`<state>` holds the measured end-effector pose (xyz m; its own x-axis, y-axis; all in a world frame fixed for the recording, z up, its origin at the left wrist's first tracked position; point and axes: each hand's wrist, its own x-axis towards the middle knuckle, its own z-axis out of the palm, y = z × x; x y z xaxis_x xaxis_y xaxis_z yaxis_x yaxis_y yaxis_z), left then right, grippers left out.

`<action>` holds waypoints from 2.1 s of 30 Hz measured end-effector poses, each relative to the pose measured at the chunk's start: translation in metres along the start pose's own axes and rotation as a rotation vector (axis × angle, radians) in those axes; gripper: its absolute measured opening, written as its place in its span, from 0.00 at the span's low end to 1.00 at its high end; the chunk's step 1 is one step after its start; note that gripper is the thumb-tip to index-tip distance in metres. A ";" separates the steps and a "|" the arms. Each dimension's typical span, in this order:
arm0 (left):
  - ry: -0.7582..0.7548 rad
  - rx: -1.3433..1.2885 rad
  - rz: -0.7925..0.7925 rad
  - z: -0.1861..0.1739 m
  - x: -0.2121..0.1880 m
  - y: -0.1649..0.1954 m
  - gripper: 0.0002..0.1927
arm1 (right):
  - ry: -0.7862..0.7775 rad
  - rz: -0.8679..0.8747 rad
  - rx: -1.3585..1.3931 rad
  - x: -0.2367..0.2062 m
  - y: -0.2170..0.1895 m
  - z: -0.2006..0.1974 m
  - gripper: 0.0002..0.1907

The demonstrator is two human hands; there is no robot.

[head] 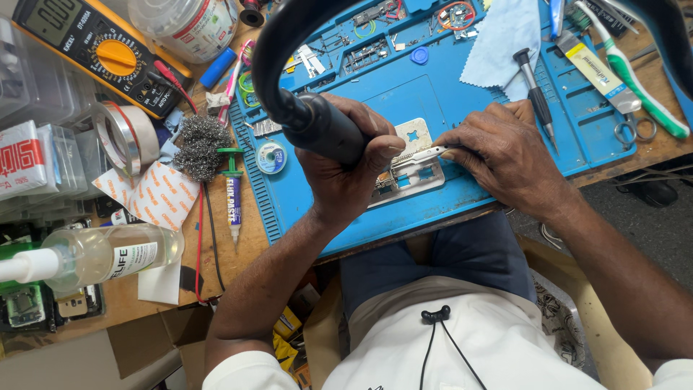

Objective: The person uses a hot air gun and tweezers to remove a small component from a circuit board. Then they spray a cleaning solution and brush the board with a toothbrush. Finally, they inspect the board and place it on the workbench.

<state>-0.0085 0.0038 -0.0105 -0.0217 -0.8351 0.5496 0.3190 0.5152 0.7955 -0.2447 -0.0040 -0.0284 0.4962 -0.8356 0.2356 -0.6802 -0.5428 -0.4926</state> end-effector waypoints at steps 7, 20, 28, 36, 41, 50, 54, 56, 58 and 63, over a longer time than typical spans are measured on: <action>0.007 0.020 -0.003 -0.002 0.002 0.000 0.14 | 0.003 -0.010 -0.003 0.001 -0.001 0.000 0.10; 0.018 -0.012 -0.019 -0.004 0.005 0.004 0.14 | 0.052 0.017 -0.007 -0.003 -0.002 -0.004 0.10; 0.014 0.020 -0.004 -0.004 0.006 0.004 0.13 | 0.056 -0.019 -0.089 -0.006 -0.007 -0.002 0.11; 0.010 0.022 0.001 -0.004 0.006 0.004 0.14 | 0.094 -0.089 -0.162 -0.006 -0.007 -0.001 0.11; 0.009 0.022 0.001 -0.004 0.006 0.004 0.14 | 0.082 -0.078 -0.142 -0.007 -0.006 0.001 0.11; 0.007 0.018 0.005 -0.004 0.006 0.003 0.13 | 0.082 -0.085 -0.157 -0.007 -0.005 0.004 0.11; 0.008 0.027 0.012 -0.004 0.006 0.003 0.13 | 0.066 -0.073 -0.150 -0.007 -0.005 0.003 0.11; 0.007 0.027 0.011 -0.005 0.006 0.003 0.13 | 0.074 -0.079 -0.146 -0.007 -0.005 0.003 0.11; 0.009 0.023 0.005 -0.004 0.006 0.003 0.13 | 0.081 -0.086 -0.153 -0.007 -0.006 0.002 0.11; 0.015 0.023 0.002 -0.003 0.005 0.003 0.14 | 0.070 -0.072 -0.136 -0.006 -0.007 0.001 0.11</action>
<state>-0.0050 0.0003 -0.0059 -0.0064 -0.8366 0.5478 0.2968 0.5215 0.7999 -0.2425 0.0049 -0.0271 0.5102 -0.7957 0.3265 -0.7136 -0.6035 -0.3557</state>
